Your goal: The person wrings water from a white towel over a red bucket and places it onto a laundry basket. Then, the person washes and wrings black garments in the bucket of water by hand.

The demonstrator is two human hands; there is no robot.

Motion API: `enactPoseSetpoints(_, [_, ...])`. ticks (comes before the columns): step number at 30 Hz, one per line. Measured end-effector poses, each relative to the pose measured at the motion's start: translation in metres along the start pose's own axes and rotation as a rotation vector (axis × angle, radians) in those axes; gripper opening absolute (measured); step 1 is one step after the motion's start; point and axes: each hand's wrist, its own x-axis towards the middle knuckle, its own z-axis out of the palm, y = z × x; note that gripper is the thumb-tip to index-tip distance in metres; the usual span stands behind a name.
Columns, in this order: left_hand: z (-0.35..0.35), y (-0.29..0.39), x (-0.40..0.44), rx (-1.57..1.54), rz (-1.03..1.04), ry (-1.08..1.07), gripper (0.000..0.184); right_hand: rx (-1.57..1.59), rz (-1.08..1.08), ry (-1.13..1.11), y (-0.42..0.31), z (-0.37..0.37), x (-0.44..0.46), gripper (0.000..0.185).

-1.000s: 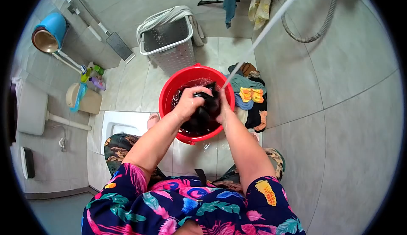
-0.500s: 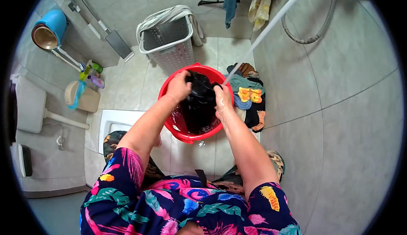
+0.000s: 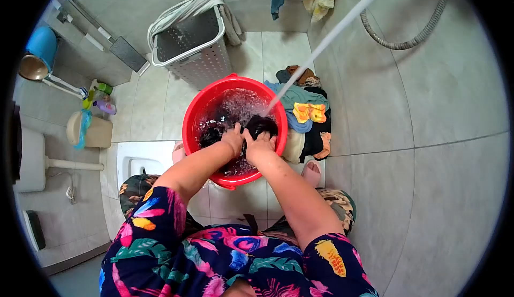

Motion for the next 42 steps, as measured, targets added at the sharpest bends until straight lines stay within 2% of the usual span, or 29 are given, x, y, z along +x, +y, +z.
enactPoseSetpoints(3, [0.000, -0.014, 0.035, -0.246, -0.145, -0.089, 0.094, 0.055, 0.027, -0.032, -0.004, -0.014, 0.013, 0.076])
enactPoseSetpoints(5, [0.003, -0.023, 0.049, -0.245, -0.154, -0.122, 0.091, 0.312, 0.035, -0.179, -0.002, -0.028, 0.015, 0.087])
enactPoseSetpoints(9, [0.004, -0.042, 0.053, -0.218, -0.112, -0.186, 0.086, 0.357, 0.031, -0.155, 0.007, -0.027, 0.016, 0.088])
enactPoseSetpoints(12, [-0.020, -0.045, 0.032, -0.128, -0.024, -0.207, 0.083, 0.360, -0.051, -0.016, 0.021, -0.023, 0.019, 0.076])
enactPoseSetpoints(13, [-0.044, -0.044, 0.014, -0.108, 0.029, -0.206, 0.068, 0.380, -0.093, 0.042, 0.023, -0.023, 0.016, 0.072])
enactPoseSetpoints(14, [-0.052, -0.051, -0.002, -0.285, 0.031, -0.055, 0.063, 0.376, -0.123, 0.097, 0.025, -0.026, 0.014, 0.066])
enactPoseSetpoints(15, [-0.060, -0.061, -0.019, -0.457, 0.033, 0.101, 0.059, 0.381, -0.120, 0.090, 0.025, -0.031, 0.013, 0.068])
enactPoseSetpoints(17, [-0.094, -0.072, -0.063, -0.763, 0.192, 0.200, 0.058, 0.430, -0.197, 0.202, 0.027, -0.035, 0.009, 0.077])
enactPoseSetpoints(18, [-0.110, -0.075, -0.082, -0.875, 0.306, 0.231, 0.060, 0.524, -0.245, 0.279, 0.027, -0.037, 0.005, 0.091])
enactPoseSetpoints(19, [-0.144, -0.065, -0.122, -0.928, 0.359, 0.266, 0.058, 0.563, -0.301, 0.349, 0.026, -0.041, 0.002, 0.104])
enactPoseSetpoints(21, [-0.185, -0.055, -0.173, -0.917, 0.435, 0.416, 0.056, 0.561, -0.504, 0.585, 0.025, -0.046, -0.002, 0.111])
enactPoseSetpoints(23, [-0.214, -0.049, -0.200, -0.839, 0.532, 0.554, 0.056, 0.858, -0.629, 0.606, 0.020, -0.070, -0.019, 0.115])
enactPoseSetpoints(25, [-0.247, -0.042, -0.236, -0.873, 0.480, 0.532, 0.055, 0.855, -0.686, 0.731, 0.018, -0.094, -0.036, 0.116])
enactPoseSetpoints(27, [-0.266, -0.042, -0.253, -0.953, 0.588, 0.613, 0.050, 0.933, -0.724, 0.754, 0.013, -0.120, -0.052, 0.115])
enactPoseSetpoints(28, [-0.276, -0.042, -0.263, -0.985, 0.552, 0.587, 0.050, 0.884, -0.765, 0.782, 0.011, -0.130, -0.048, 0.116])
enactPoseSetpoints(29, [-0.288, -0.041, -0.277, -1.018, 0.514, 0.561, 0.050, 0.940, -0.823, 0.818, 0.004, -0.142, -0.052, 0.094])
enactPoseSetpoints(31, [-0.302, -0.048, -0.291, -0.881, 0.751, 0.824, 0.051, 1.151, -0.762, 0.496, 0.003, -0.178, -0.063, 0.061])
enactPoseSetpoints(33, [-0.303, -0.065, -0.293, -0.973, 0.807, 0.811, 0.057, 1.452, -0.787, 0.665, -0.010, -0.195, -0.086, 0.038])
enactPoseSetpoints(34, [-0.297, -0.071, -0.289, -1.092, 0.858, 0.785, 0.061, 1.421, -0.751, 0.749, -0.005, -0.200, -0.085, 0.038])
enactPoseSetpoints(35, [-0.289, -0.077, -0.281, -1.207, 0.909, 0.759, 0.065, 1.668, -0.856, 0.700, -0.010, -0.205, -0.090, 0.037])
enactPoseSetpoints(37, [-0.260, -0.086, -0.257, -1.220, 0.881, 0.779, 0.070, 1.741, -0.898, 0.642, -0.012, -0.210, -0.094, 0.034])
enactPoseSetpoints(38, [-0.243, -0.086, -0.247, -1.268, 0.828, 0.780, 0.070, 1.667, -0.791, 0.727, -0.011, -0.205, -0.085, 0.032])
enactPoseSetpoints(39, [-0.220, -0.089, -0.217, -1.262, 0.799, 0.830, 0.073, 1.667, -0.776, 0.715, -0.008, -0.196, -0.075, 0.032])
enactPoseSetpoints(41, [-0.174, -0.089, -0.173, -1.348, 0.676, 0.779, 0.075, 0.975, -0.541, 0.912, -0.004, -0.175, -0.059, 0.032])
enactPoseSetpoints(42, [-0.158, -0.087, -0.165, -1.216, 0.532, 0.784, 0.076, 0.906, -0.450, 0.902, -0.008, -0.160, -0.052, 0.032])
